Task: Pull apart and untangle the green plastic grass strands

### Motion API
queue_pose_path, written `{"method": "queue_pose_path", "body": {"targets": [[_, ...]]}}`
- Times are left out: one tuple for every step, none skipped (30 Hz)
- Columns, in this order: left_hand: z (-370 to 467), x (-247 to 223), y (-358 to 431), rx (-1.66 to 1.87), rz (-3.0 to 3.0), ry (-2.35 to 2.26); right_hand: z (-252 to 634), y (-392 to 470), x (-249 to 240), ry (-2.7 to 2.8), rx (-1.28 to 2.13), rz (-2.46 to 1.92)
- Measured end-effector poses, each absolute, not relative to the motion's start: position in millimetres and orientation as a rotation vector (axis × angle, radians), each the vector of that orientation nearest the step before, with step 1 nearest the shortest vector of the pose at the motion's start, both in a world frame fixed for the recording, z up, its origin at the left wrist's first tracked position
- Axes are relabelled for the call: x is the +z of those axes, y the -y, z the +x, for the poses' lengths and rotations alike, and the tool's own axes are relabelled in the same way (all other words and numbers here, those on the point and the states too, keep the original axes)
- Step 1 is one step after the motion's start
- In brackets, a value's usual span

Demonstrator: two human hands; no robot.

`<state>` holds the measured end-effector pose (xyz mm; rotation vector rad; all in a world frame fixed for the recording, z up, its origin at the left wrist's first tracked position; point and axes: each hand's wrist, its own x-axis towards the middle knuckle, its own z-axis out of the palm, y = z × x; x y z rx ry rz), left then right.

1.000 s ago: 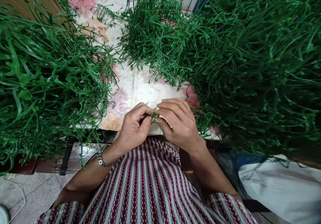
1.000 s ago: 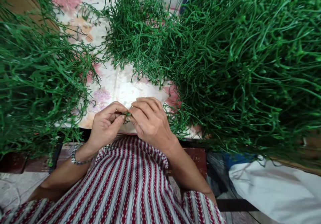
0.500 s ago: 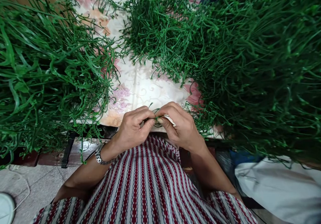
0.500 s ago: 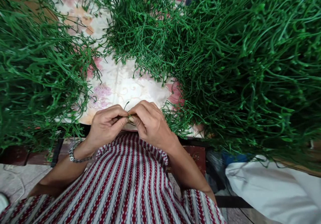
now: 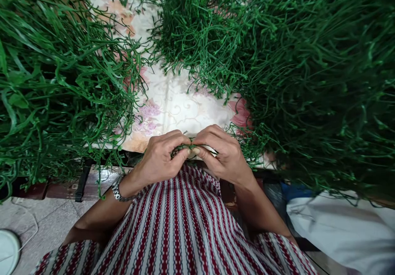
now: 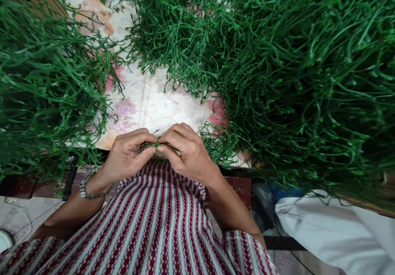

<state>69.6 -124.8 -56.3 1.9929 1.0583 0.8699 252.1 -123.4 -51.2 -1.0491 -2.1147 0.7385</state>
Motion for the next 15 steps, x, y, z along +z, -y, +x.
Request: {"method": "queue_pose_path", "body": {"targets": [[69,-56,124,0.851,1.999,-1.039,252,123,-51,2.132,0.728,-1.034],[68,-55,124,0.836,2.003,-1.022,252,123,-52,2.153,0.716,-1.02],[67,-54,123,0.819,2.005,-1.009,252,123,-53,2.177,0.702,-1.006],[66,-54,123,0.789,2.004,-1.0,252,122,-53,2.207,0.69,-0.99],[66,-53,122,0.75,2.002,-0.987,252,122,-54,2.242,0.682,-0.971],[65,-52,121,0.696,2.002,-0.966,252,121,-54,2.284,0.682,-0.947],[64,-52,121,0.636,2.006,-0.932,251,120,-55,2.328,0.695,-0.914],[63,-52,121,0.58,2.014,-0.888,251,120,-55,2.374,0.725,-0.87],[62,-51,120,0.533,2.024,-0.837,251,119,-55,2.413,0.768,-0.817],[61,-51,120,0.496,2.036,-0.79,251,118,-54,2.44,0.824,-0.757],[59,-51,120,0.472,2.049,-0.751,252,117,-54,2.454,0.891,-0.687],[57,-51,120,0.457,2.055,-0.721,253,117,-53,2.455,0.969,-0.608],[55,-51,120,0.448,2.048,-0.703,255,117,-52,2.445,1.05,-0.534],[53,-50,119,0.441,2.025,-0.697,257,116,-52,2.418,1.125,-0.483],[52,-50,119,0.445,1.985,-0.704,259,116,-51,2.373,1.181,-0.472]]}}
